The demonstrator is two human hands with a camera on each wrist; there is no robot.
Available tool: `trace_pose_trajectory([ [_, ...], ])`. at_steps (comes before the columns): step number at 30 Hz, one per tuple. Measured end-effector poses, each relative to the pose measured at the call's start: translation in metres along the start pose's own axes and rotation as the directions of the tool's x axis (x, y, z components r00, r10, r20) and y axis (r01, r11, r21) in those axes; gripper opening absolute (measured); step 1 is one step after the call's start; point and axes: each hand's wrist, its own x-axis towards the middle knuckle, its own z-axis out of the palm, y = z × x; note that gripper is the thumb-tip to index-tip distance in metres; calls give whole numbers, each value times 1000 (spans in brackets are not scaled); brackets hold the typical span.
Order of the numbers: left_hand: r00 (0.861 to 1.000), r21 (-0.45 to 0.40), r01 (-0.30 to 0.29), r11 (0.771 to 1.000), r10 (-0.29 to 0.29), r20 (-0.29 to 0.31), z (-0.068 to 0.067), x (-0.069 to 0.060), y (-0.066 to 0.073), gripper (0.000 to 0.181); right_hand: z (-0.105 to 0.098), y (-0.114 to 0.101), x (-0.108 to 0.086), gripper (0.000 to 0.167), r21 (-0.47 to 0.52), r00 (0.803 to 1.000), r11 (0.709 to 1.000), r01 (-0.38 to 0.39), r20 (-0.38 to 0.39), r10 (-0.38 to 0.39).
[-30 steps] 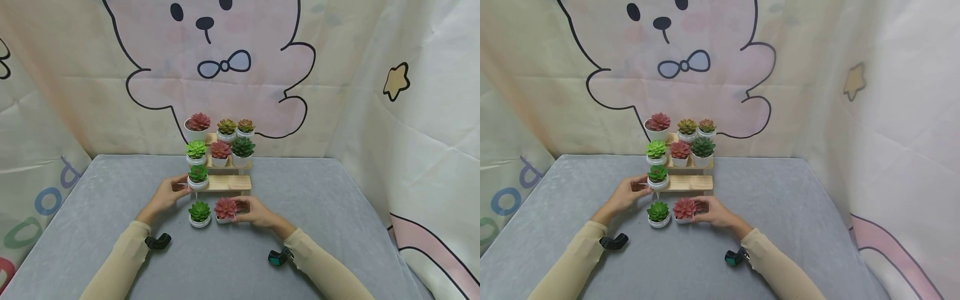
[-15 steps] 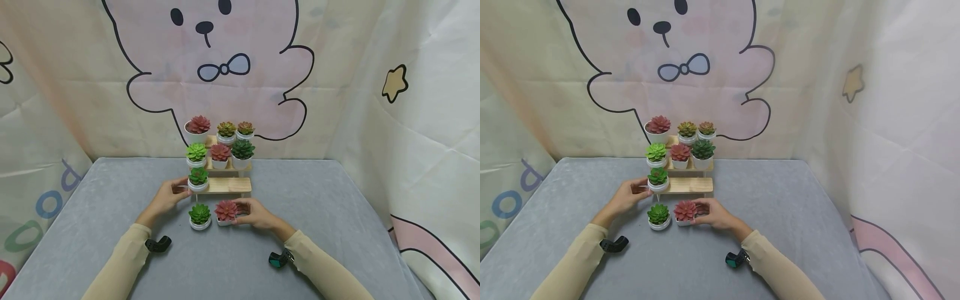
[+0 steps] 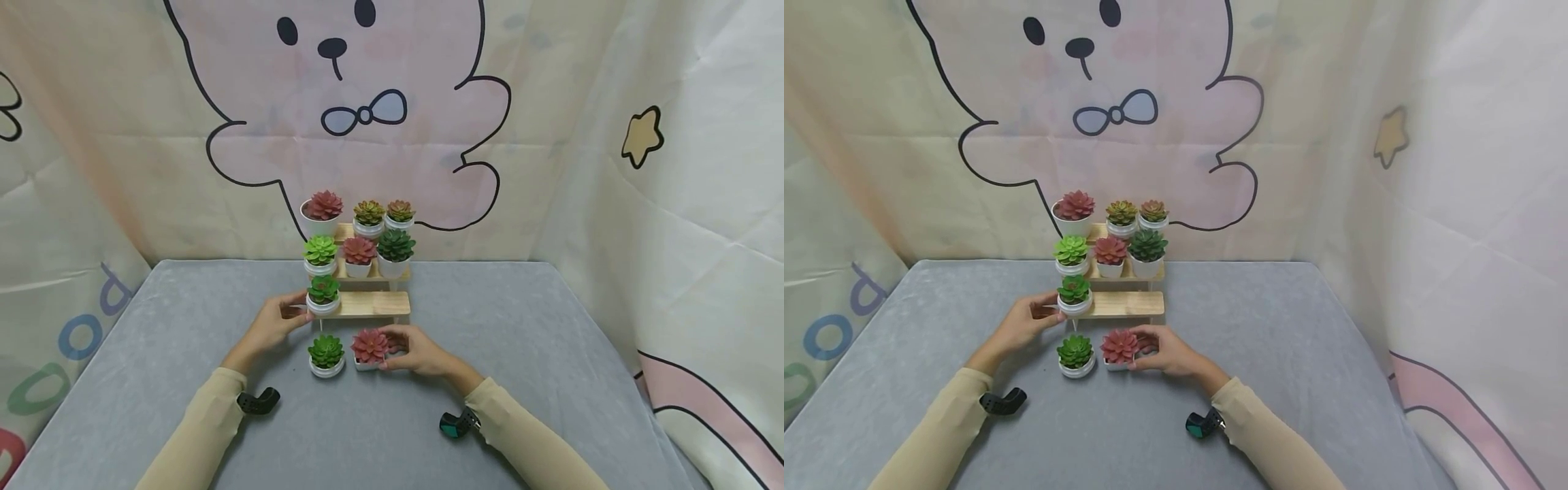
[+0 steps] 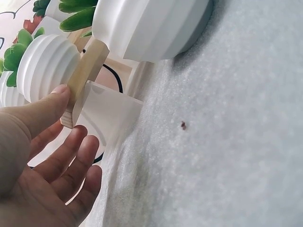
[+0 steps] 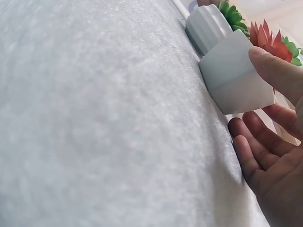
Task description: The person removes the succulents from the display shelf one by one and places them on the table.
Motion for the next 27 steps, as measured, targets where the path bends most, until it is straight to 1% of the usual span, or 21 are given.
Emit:
trace_pose_trajectory([
  [6,1000,10,-3,1000,3,-3,-1,1,0,61,-5,-2,-2,63,13,1000,1000,-14,13,14],
  [9,1000,16,-7,1000,7,-1,0,2,1,61,-9,-3,-4,64,12,999,999,-32,16,32],
  [15,1000,25,-1,1000,1,-4,1,3,1,60,-17,-7,-10,64,4,998,998,-57,1,57],
  [27,1000,36,-1,999,1,-2,0,1,1,60,-29,-10,-15,62,30,999,1000,1,-40,0],
])
